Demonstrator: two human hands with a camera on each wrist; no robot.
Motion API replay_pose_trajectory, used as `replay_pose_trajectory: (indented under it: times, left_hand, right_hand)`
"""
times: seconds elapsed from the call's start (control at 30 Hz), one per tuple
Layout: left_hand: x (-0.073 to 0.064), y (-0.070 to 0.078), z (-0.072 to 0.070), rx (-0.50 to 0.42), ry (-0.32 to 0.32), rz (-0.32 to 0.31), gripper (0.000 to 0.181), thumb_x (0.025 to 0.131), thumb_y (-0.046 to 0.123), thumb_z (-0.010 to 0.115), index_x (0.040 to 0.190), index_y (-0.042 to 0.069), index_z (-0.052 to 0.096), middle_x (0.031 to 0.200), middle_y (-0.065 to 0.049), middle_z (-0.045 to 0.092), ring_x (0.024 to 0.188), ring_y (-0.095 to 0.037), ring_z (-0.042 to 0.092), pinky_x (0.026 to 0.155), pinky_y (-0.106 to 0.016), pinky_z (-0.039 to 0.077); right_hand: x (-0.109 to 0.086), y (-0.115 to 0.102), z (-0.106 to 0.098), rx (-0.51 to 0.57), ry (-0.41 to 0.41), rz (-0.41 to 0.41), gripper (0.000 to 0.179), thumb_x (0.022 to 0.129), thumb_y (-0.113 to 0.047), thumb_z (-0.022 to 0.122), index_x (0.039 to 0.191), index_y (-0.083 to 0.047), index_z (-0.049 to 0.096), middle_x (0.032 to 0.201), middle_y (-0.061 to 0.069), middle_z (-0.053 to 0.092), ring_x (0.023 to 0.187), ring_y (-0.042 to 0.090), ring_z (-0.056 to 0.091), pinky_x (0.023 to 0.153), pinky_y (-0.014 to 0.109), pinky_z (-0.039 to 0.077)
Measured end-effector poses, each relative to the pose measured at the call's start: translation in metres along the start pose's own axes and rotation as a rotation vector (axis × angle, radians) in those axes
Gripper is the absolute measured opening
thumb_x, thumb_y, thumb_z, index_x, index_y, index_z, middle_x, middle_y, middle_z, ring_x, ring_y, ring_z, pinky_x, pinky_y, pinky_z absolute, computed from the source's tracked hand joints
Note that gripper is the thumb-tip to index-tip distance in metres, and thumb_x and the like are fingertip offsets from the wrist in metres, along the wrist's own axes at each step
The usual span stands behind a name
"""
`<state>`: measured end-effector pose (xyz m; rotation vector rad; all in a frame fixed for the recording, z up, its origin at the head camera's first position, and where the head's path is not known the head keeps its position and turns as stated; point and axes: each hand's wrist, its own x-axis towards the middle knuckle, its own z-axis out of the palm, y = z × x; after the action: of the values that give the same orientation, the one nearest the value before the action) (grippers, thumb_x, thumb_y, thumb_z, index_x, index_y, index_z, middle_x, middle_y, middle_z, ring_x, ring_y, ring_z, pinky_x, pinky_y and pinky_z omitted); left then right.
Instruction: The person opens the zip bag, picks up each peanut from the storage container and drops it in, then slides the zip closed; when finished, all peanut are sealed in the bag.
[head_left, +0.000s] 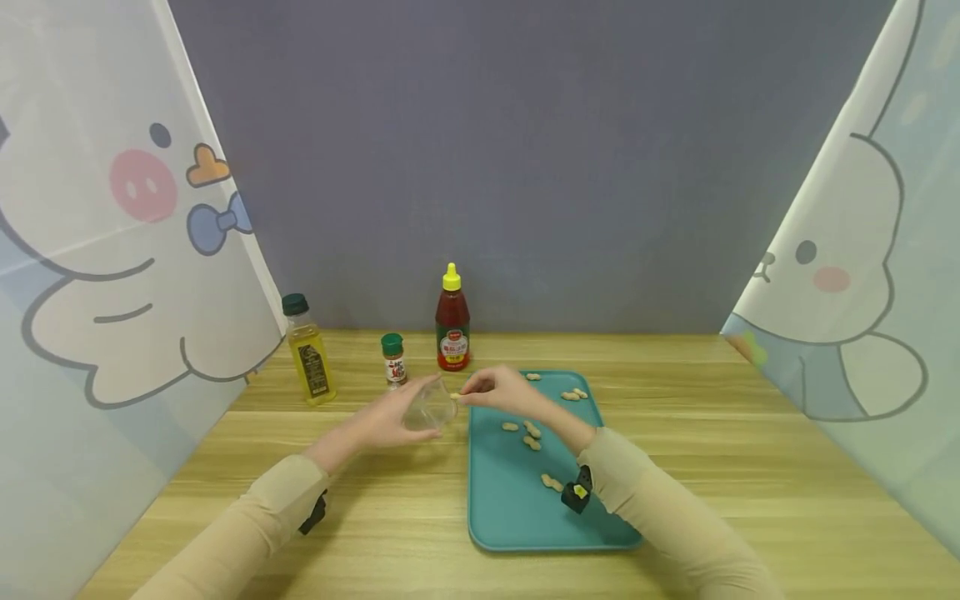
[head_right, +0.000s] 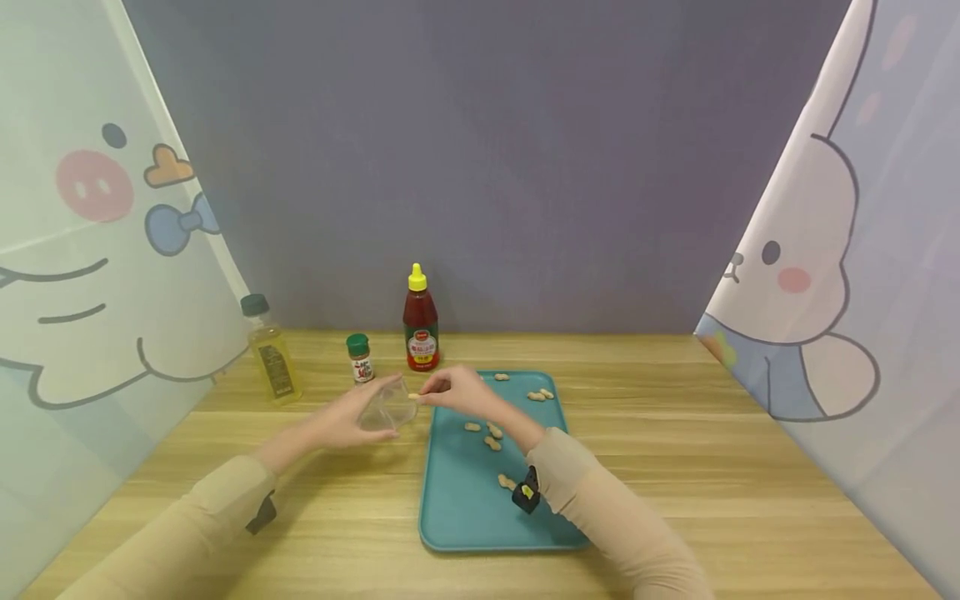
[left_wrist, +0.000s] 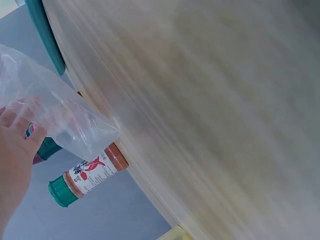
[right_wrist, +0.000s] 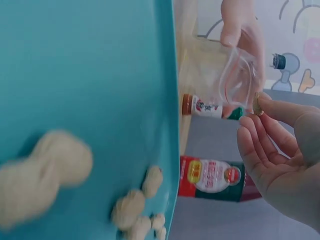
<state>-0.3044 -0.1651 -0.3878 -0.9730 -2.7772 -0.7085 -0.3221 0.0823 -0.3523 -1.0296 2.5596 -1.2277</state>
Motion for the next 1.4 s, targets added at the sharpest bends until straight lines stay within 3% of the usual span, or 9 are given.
replay_pose_trajectory:
  times: [0.17, 0.4, 0.5, 0.67, 1.1, 1.4]
  left_hand:
    - [-0.001, 0.002, 0.000, -0.023, -0.004, -0.009, 0.086, 0.080, 0.046, 0.070, 0.148, 0.015, 0.027, 0.136, -0.011, 0.049, 0.115, -0.026, 0.055, 0.090, -0.044, 0.050]
    - [0.000, 0.001, 0.000, -0.053, 0.010, -0.015, 0.085, 0.081, 0.043, 0.071, 0.148, 0.014, 0.028, 0.139, -0.009, 0.046, 0.116, -0.026, 0.054, 0.091, -0.045, 0.049]
    - [0.000, 0.001, 0.000, -0.074, 0.014, -0.023, 0.084, 0.081, 0.042, 0.071, 0.147, 0.013, 0.028, 0.139, -0.010, 0.046, 0.116, -0.027, 0.053, 0.091, -0.046, 0.049]
    - [0.000, 0.002, -0.001, -0.087, 0.019, -0.018, 0.082, 0.082, 0.040, 0.070, 0.147, 0.011, 0.028, 0.141, -0.011, 0.045, 0.121, -0.031, 0.051, 0.095, -0.050, 0.046]
    - [0.000, 0.002, -0.002, -0.095, 0.022, -0.002, 0.078, 0.082, 0.040, 0.070, 0.144, 0.010, 0.034, 0.133, -0.009, 0.051, 0.118, -0.029, 0.053, 0.093, -0.047, 0.047]
    - [0.000, 0.001, -0.002, -0.108, 0.025, 0.003, 0.081, 0.081, 0.049, 0.068, 0.143, 0.009, 0.035, 0.129, -0.011, 0.053, 0.114, -0.029, 0.055, 0.091, -0.045, 0.049]
  right_hand:
    - [0.007, -0.007, 0.010, -0.029, -0.014, -0.007, 0.016, 0.087, -0.018, 0.067, 0.095, -0.005, 0.072, 0.086, 0.014, 0.070, 0.077, 0.035, 0.064, 0.057, 0.017, 0.047]
    - [0.011, -0.008, 0.016, -0.089, 0.010, -0.010, 0.014, 0.086, -0.018, 0.068, 0.093, -0.007, 0.072, 0.083, 0.005, 0.070, 0.069, 0.011, 0.062, 0.059, 0.017, 0.049]
    - [0.012, -0.007, 0.016, -0.091, 0.007, -0.006, 0.015, 0.086, -0.016, 0.068, 0.095, -0.004, 0.072, 0.085, 0.006, 0.071, 0.069, 0.007, 0.061, 0.060, 0.017, 0.049]
    - [0.011, -0.008, 0.016, -0.092, 0.008, 0.001, 0.017, 0.087, -0.013, 0.066, 0.098, 0.000, 0.071, 0.088, 0.008, 0.071, 0.069, 0.005, 0.060, 0.060, 0.016, 0.049]
    - [0.007, -0.011, 0.015, -0.102, -0.007, -0.014, 0.017, 0.087, -0.012, 0.066, 0.100, -0.001, 0.070, 0.093, 0.007, 0.071, 0.079, 0.013, 0.065, 0.067, 0.019, 0.053]
    - [-0.019, -0.015, -0.004, -0.108, -0.020, -0.010, 0.021, 0.088, -0.023, 0.066, 0.103, -0.008, 0.070, 0.097, 0.002, 0.071, 0.083, 0.010, 0.064, 0.070, 0.021, 0.053]
